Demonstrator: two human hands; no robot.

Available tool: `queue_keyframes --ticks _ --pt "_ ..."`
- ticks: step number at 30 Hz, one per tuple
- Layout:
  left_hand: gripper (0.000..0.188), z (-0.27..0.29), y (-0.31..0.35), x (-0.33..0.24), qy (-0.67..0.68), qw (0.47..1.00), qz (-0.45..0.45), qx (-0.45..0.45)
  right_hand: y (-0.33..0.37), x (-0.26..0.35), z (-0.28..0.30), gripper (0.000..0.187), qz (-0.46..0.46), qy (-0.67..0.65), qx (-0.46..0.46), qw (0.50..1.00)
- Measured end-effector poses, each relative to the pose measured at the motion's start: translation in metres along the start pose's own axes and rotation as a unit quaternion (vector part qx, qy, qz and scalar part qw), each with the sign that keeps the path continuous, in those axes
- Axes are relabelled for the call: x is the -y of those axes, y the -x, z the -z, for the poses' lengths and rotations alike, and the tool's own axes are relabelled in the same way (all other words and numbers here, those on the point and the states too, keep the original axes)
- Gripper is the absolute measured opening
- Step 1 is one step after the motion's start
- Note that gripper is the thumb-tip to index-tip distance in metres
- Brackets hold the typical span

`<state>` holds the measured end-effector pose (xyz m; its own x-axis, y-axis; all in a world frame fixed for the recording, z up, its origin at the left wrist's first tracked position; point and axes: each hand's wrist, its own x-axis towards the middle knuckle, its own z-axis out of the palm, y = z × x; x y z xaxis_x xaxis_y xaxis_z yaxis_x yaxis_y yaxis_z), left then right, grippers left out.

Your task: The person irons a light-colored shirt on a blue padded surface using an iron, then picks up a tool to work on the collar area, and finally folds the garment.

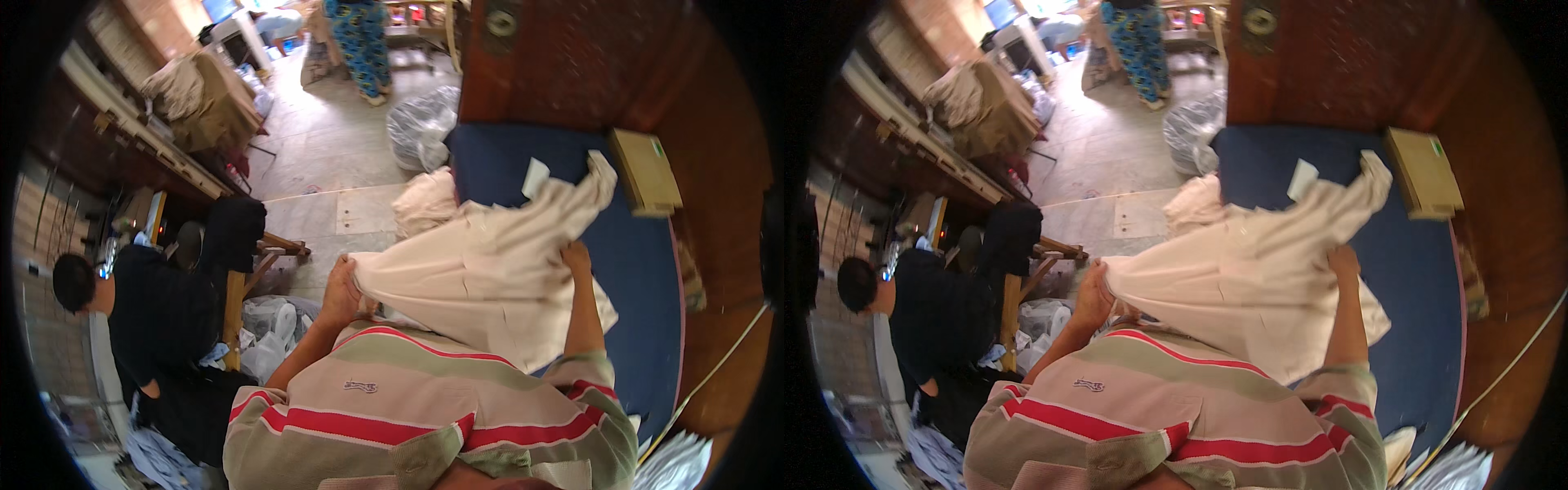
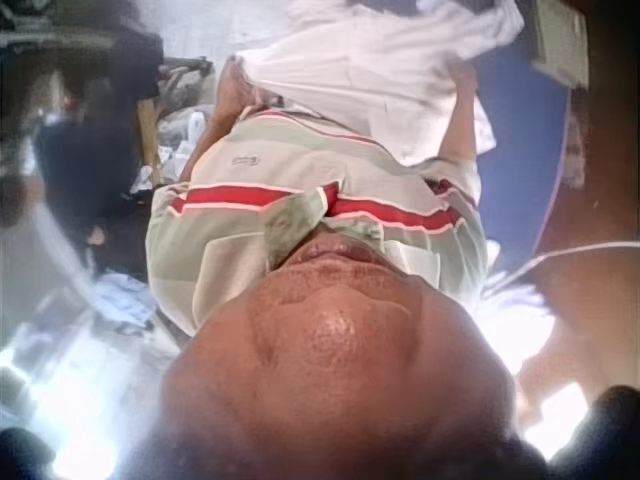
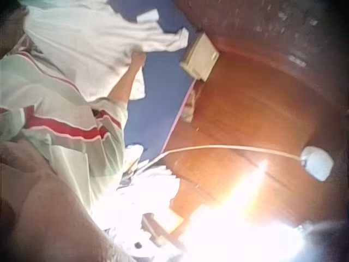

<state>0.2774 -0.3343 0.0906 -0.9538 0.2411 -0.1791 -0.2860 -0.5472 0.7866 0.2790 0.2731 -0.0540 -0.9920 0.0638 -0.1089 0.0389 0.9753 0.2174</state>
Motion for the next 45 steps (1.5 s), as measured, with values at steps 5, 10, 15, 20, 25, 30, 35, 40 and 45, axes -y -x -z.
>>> queue_keyframes --ticks 5,10,15,20,25,30,35,40,45 --pt "0.014 0.093 0.016 -0.031 0.020 0.987 -0.052 -0.148 0.011 0.161 0.126 0.018 -0.234 -0.664 -0.125 0.699" --pt "0.012 0.189 -0.058 -0.107 0.031 0.981 -0.110 -0.160 -0.043 0.243 0.232 0.017 -0.182 -0.762 -0.263 0.563" --pt "0.017 0.244 -0.158 -0.247 -0.060 0.963 -0.212 -0.158 -0.164 0.316 0.367 0.031 -0.065 -0.695 -0.424 0.577" --pt "0.040 0.258 -0.242 -0.417 -0.230 0.864 -0.393 -0.214 -0.329 0.353 0.467 0.031 0.062 -0.702 -0.384 0.596" --pt "0.041 0.294 -0.303 -0.558 -0.238 0.857 -0.445 -0.108 -0.509 0.409 0.568 0.037 0.232 -0.743 -0.267 0.568" --pt "0.038 0.333 -0.350 -0.633 -0.357 0.827 -0.403 -0.158 -0.638 0.482 0.644 0.050 0.327 -0.646 -0.167 0.669" --pt "0.040 0.386 -0.406 -0.655 -0.417 0.800 -0.349 -0.254 -0.784 0.546 0.686 0.046 0.428 -0.501 -0.125 0.742" --pt "0.037 0.420 -0.450 -0.681 -0.356 0.856 -0.241 -0.286 -0.941 0.603 0.711 0.037 0.451 -0.496 -0.059 0.740" --pt "0.028 0.424 -0.509 -0.704 -0.593 0.688 -0.179 -0.378 -1.097 0.654 0.738 0.031 0.469 -0.415 -0.156 0.764"
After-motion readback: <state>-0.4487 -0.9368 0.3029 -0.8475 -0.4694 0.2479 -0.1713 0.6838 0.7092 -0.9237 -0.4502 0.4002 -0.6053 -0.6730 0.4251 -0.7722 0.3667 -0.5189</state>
